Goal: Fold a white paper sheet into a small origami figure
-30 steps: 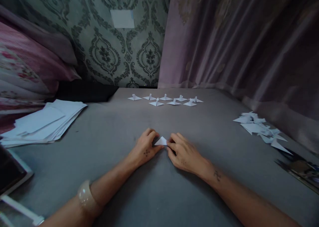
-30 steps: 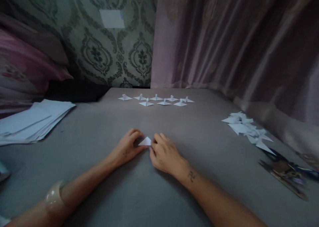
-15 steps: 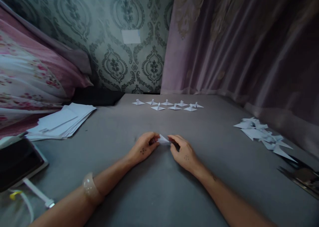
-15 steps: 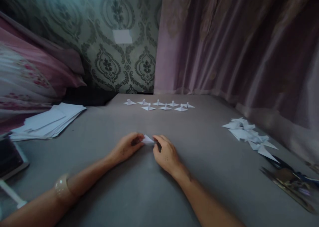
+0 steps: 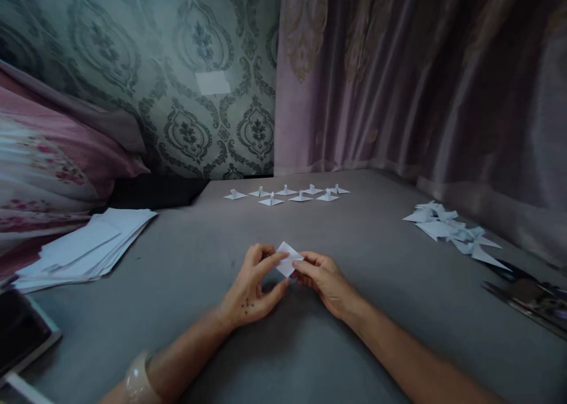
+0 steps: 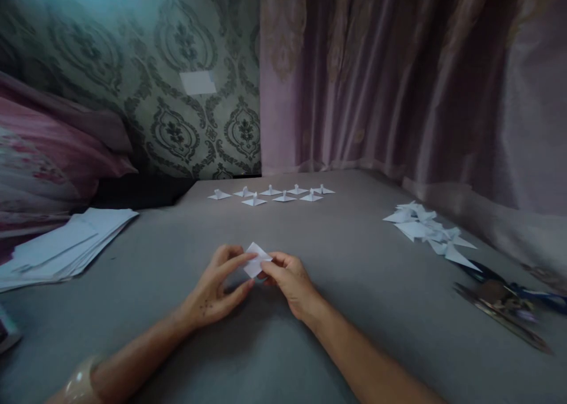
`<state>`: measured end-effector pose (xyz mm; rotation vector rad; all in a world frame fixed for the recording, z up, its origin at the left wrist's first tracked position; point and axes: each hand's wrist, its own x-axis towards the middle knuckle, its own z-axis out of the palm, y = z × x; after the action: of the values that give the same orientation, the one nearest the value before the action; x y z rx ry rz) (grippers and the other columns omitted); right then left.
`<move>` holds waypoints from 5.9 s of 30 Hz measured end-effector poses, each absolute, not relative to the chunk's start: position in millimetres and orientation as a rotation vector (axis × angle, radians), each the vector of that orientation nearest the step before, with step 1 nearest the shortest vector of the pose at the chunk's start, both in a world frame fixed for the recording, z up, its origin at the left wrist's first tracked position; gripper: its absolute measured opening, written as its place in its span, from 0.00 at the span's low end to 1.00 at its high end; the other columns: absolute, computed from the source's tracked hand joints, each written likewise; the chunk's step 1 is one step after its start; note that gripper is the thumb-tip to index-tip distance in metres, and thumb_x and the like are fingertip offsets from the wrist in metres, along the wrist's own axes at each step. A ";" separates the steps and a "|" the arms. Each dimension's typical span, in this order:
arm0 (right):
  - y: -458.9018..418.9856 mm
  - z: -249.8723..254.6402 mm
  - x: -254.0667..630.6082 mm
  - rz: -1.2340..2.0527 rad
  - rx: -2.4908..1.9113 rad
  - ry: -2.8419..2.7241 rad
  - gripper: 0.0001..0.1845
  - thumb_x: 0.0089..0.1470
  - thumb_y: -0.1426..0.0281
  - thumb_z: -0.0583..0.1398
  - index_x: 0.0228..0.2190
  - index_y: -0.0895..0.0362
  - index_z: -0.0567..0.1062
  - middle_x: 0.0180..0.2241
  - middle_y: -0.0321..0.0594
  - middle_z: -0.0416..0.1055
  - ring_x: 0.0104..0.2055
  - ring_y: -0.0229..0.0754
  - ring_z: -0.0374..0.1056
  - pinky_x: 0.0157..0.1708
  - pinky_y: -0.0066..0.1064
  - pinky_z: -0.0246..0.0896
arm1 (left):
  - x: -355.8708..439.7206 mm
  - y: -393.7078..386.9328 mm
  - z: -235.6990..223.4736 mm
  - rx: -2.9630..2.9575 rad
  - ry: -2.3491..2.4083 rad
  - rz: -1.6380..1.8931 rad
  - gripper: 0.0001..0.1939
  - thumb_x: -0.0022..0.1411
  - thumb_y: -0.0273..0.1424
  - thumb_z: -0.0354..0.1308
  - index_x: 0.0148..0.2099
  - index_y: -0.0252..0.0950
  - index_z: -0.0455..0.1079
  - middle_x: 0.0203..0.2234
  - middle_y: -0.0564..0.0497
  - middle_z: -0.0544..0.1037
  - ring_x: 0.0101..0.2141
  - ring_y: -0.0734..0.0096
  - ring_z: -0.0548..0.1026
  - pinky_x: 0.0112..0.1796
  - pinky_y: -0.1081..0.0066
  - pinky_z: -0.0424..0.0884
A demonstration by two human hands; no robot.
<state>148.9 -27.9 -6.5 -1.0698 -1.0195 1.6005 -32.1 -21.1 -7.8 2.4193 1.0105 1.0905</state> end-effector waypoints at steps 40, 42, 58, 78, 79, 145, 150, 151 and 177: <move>-25.4 -2.4 152.5 1.553 -1.089 -1.117 0.17 0.44 0.57 0.65 0.32 0.57 0.78 0.28 0.37 0.72 0.30 0.36 0.65 0.28 0.27 0.59 | -23.0 -12.3 -10.1 1.106 0.887 0.948 0.18 0.56 0.40 0.63 0.44 0.33 0.76 0.38 0.44 0.80 0.38 0.65 0.76 0.40 0.68 0.71; -25.7 -2.4 152.6 1.560 -1.097 -1.121 0.17 0.44 0.57 0.65 0.33 0.57 0.78 0.30 0.38 0.73 0.31 0.36 0.65 0.29 0.27 0.59 | -23.1 -12.3 -10.0 1.102 0.885 0.951 0.18 0.56 0.40 0.62 0.43 0.32 0.76 0.37 0.44 0.80 0.37 0.66 0.77 0.40 0.68 0.71; -24.8 -5.4 153.7 1.599 -1.051 -1.147 0.16 0.49 0.56 0.63 0.31 0.57 0.77 0.31 0.39 0.72 0.31 0.35 0.64 0.28 0.26 0.59 | -22.6 -15.2 -5.7 1.197 1.005 0.967 0.16 0.52 0.37 0.66 0.41 0.33 0.76 0.33 0.46 0.81 0.37 0.66 0.77 0.41 0.68 0.71; -26.7 -11.4 144.6 1.344 -1.286 -1.225 0.12 0.46 0.62 0.61 0.27 0.60 0.76 0.22 0.37 0.71 0.25 0.36 0.67 0.24 0.27 0.62 | -24.0 -23.0 -20.2 2.558 1.140 1.250 0.09 0.59 0.24 0.55 0.43 0.36 0.70 0.50 0.39 0.70 0.50 0.59 0.69 0.50 0.58 0.67; -27.0 -12.6 143.6 1.327 -1.286 -1.243 0.12 0.46 0.63 0.61 0.28 0.59 0.76 0.23 0.37 0.72 0.25 0.36 0.67 0.24 0.27 0.61 | -23.1 -23.6 -19.5 2.551 1.151 1.251 0.09 0.59 0.24 0.55 0.42 0.36 0.70 0.50 0.40 0.70 0.50 0.59 0.69 0.50 0.57 0.66; -29.6 6.2 141.2 1.554 -0.998 -1.019 0.15 0.46 0.58 0.64 0.28 0.58 0.74 0.25 0.35 0.69 0.28 0.36 0.66 0.26 0.27 0.61 | -12.2 -21.5 -12.0 1.249 0.805 1.063 0.22 0.64 0.37 0.51 0.59 0.40 0.54 0.33 0.51 0.69 0.34 0.70 0.69 0.36 0.70 0.65; -31.1 7.7 140.4 1.498 -1.134 -1.093 0.12 0.44 0.64 0.64 0.30 0.58 0.75 0.27 0.37 0.71 0.29 0.37 0.67 0.27 0.27 0.62 | -11.7 -26.3 -6.4 1.397 0.933 1.106 0.22 0.65 0.38 0.51 0.59 0.41 0.53 0.36 0.50 0.68 0.35 0.70 0.68 0.37 0.71 0.65; -31.8 6.8 139.5 1.469 -1.159 -1.127 0.11 0.43 0.65 0.64 0.30 0.57 0.75 0.27 0.36 0.72 0.28 0.37 0.67 0.27 0.27 0.62 | -11.8 -27.2 -6.0 1.411 0.931 1.116 0.23 0.65 0.38 0.50 0.60 0.41 0.53 0.38 0.49 0.68 0.38 0.69 0.68 0.39 0.70 0.65; 4.6 -27.7 150.1 0.654 -1.429 -1.674 0.21 0.50 0.75 0.58 0.47 0.56 0.63 0.41 0.44 0.70 0.37 0.42 0.68 0.40 0.36 0.64 | -33.7 2.2 -22.4 1.179 1.347 1.149 0.26 0.51 0.35 0.64 0.50 0.32 0.62 0.30 0.46 0.79 0.27 0.66 0.76 0.25 0.72 0.70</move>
<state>150.1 4.6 -27.7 -1.4290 -1.6741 0.6542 -33.7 2.2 -22.4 1.1794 1.3471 1.1490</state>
